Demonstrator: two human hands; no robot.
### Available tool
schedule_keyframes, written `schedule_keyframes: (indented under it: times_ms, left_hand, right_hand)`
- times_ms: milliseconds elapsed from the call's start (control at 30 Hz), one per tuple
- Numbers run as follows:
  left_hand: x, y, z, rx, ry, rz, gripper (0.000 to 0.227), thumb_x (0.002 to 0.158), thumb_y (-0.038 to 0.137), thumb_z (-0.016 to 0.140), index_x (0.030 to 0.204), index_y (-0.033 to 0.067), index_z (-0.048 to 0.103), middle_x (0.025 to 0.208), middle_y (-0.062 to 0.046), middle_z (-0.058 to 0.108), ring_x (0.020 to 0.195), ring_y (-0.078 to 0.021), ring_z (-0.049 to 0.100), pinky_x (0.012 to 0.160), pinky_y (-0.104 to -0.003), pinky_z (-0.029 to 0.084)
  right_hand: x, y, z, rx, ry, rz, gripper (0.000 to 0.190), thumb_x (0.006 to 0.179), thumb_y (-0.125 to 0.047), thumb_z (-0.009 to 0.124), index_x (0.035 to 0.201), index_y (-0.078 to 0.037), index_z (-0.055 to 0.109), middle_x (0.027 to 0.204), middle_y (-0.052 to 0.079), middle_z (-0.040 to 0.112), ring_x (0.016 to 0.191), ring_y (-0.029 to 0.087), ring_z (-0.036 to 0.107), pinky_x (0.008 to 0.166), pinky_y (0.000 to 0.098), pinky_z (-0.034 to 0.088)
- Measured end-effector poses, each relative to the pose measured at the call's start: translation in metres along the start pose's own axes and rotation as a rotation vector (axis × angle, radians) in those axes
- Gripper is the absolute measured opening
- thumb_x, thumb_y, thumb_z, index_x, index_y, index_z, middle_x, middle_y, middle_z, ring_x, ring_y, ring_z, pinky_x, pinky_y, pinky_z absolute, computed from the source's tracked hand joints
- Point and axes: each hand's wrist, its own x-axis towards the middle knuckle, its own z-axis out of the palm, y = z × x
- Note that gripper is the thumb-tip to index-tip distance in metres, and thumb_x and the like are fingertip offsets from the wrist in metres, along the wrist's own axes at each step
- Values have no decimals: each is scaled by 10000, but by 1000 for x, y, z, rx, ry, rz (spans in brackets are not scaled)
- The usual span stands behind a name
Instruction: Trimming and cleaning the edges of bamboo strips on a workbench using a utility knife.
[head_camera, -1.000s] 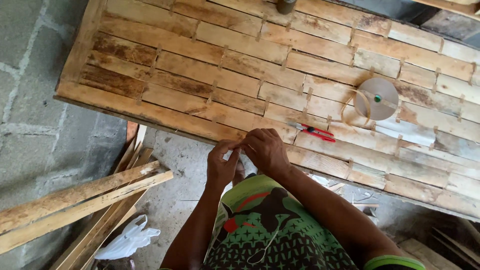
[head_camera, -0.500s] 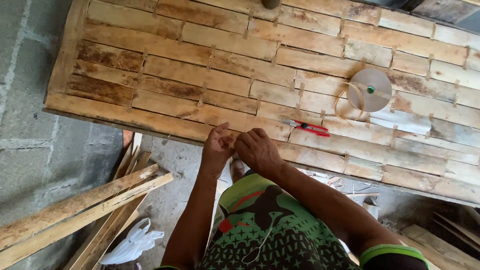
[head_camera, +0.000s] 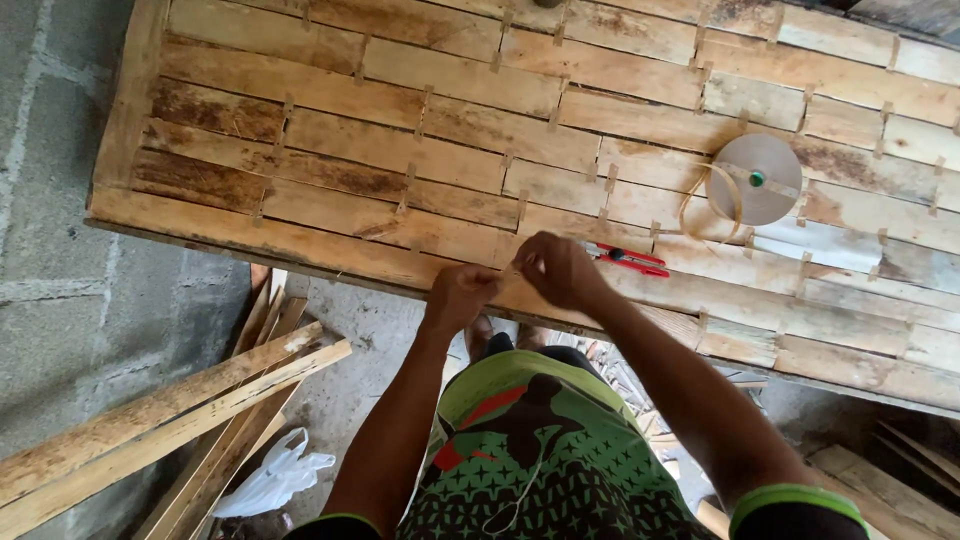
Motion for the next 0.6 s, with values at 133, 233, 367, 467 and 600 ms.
schedule_keyframes:
  times_ms: [133,233,367,467,600]
  left_hand:
    - [43,-23,10,81,10,22,200,862,193,779,936,8,768,806,-44,774,732,-85,685,660,-269,551]
    - [65,-9,14,33,90,-50,183,849,191,769,843,9,761,731,-37,745,657,-85,651,598,-267,517]
    - [100,17,19,-26,219,-256,306,840,226,794,655,4,694,585,-21,655,521,-103,576,499,-295,446]
    - [131,0,21,26,261,-320,425,870,287,797,585,7,652,536,-21,622,472,-124,536,483,-327,421]
    - [149,3,16,274,286,-373,453,884,359,790,592,29,683,548,-42,640,457,-168,548,484,-368,449]
  right_hand:
    - [37,34,-8,-99,-91,92,117,902,-165,663,903,-96,758,933,139,757,836,293,746,741,416,586]
    - [69,51,-9,-171,-112,69,125,901,-170,651,901,-116,764,948,148,756,864,322,737,761,431,583]
    - [114,69,-9,-276,-145,104,130,894,-171,644,909,-139,770,967,125,763,883,338,730,779,452,576]
    - [133,77,0,-303,-113,171,128,843,-167,666,901,-141,777,950,122,766,908,351,721,783,469,572]
    - [154,96,14,-299,-170,237,130,838,-181,660,910,-150,764,953,97,767,895,329,736,780,464,581]
